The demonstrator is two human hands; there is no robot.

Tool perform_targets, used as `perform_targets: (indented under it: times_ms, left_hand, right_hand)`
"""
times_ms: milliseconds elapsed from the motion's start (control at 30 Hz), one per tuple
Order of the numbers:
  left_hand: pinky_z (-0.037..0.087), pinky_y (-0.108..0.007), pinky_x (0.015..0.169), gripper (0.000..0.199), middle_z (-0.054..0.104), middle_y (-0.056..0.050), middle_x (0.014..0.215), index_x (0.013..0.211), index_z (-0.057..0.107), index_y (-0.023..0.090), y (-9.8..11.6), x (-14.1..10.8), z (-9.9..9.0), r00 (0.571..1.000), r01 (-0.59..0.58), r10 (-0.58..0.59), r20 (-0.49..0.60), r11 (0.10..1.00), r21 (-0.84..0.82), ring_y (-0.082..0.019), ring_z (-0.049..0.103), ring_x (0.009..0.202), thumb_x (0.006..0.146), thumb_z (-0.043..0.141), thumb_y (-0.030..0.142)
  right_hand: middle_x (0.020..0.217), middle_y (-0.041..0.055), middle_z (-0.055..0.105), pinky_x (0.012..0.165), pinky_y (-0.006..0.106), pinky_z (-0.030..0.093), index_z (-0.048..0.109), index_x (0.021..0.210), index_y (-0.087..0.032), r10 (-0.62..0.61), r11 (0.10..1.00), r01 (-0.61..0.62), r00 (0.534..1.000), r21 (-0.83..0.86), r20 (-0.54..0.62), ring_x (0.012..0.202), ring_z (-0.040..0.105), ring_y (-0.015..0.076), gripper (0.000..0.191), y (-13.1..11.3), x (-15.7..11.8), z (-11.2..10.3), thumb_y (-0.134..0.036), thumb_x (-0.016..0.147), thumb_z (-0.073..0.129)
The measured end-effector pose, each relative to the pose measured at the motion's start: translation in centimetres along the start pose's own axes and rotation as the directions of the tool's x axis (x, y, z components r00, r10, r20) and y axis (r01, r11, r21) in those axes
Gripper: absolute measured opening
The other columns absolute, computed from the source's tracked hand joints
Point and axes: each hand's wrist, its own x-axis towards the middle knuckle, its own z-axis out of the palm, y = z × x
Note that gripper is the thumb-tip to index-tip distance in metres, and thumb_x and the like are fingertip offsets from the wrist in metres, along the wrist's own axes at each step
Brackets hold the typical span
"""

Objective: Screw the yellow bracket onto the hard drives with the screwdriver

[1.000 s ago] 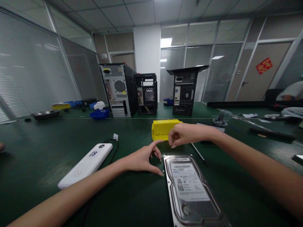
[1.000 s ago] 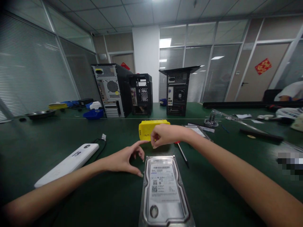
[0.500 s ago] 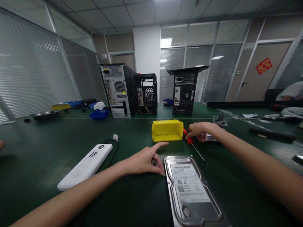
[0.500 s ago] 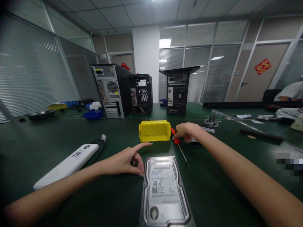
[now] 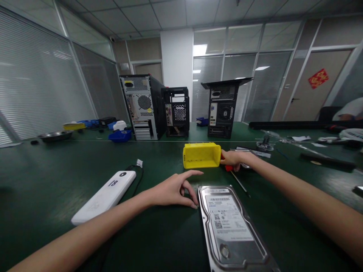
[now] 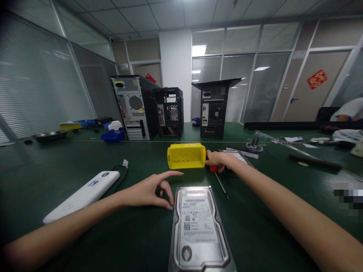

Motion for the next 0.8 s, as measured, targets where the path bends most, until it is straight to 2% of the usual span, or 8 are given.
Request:
perform_targets:
  times_ms: [200,300,400,633,800]
  left_hand:
    - [0.040,-0.026,0.072,0.075,0.072,-0.002,0.086,0.137,0.029,0.022,-0.4,0.0,0.1,1.000,-0.017,0.017,-0.016,1.000,-0.004,-0.016,0.064,0.084,0.074,0.070,0.024]
    - [0.043,-0.027,0.075,0.072,0.071,-0.002,0.086,0.136,0.032,0.022,-0.6,0.0,0.1,0.999,-0.007,0.005,-0.032,0.997,-0.075,-0.015,0.064,0.082,0.074,0.069,0.021]
    - [0.047,-0.031,0.080,0.073,0.068,-0.003,0.087,0.136,0.030,0.023,-0.9,-0.2,0.1,0.998,0.015,-0.028,-0.054,0.973,-0.229,-0.016,0.065,0.084,0.075,0.068,0.018]
    - [0.050,-0.037,0.084,0.070,0.065,-0.003,0.088,0.135,0.033,0.023,-1.7,-0.4,0.0,0.996,0.025,-0.053,-0.072,0.936,-0.352,-0.017,0.065,0.086,0.074,0.068,0.017]
    - [0.049,-0.033,0.081,0.061,0.063,-0.003,0.088,0.127,0.044,0.019,-1.2,-0.2,-0.1,0.991,-0.020,-0.033,-0.131,0.923,-0.384,-0.015,0.062,0.084,0.072,0.070,0.017]
  right_hand:
    - [0.108,0.0083,0.055,0.065,0.029,0.053,0.043,0.124,-0.016,-0.012,0.997,0.013,1.000,0.070,-0.004,0.082,0.060,0.0136,0.039,1.0,1.0,-0.1,-0.032,0.089,0.048]
    - [0.108,0.0112,0.054,0.056,0.026,0.054,0.025,0.135,-0.016,-0.043,0.991,0.041,0.999,0.126,0.015,0.070,0.061,0.0115,0.053,1.5,1.2,-0.3,-0.030,0.089,0.047]
    - [0.103,0.0141,0.055,0.050,0.025,0.055,0.011,0.140,-0.014,-0.089,0.978,0.076,0.994,0.194,0.059,0.055,0.061,0.0095,0.067,1.8,1.0,-0.8,-0.027,0.086,0.049]
    - [0.108,0.0171,0.053,0.048,0.026,0.055,0.021,0.137,-0.013,-0.131,0.956,0.117,0.991,0.269,0.034,0.056,0.062,0.0115,0.063,2.5,-0.7,-3.2,-0.025,0.082,0.050]
    - [0.109,0.0150,0.052,0.051,0.024,0.056,0.025,0.134,-0.018,-0.142,0.949,0.163,0.985,0.270,-0.094,0.061,0.061,0.0115,0.061,2.6,-3.1,-5.5,-0.027,0.081,0.054]
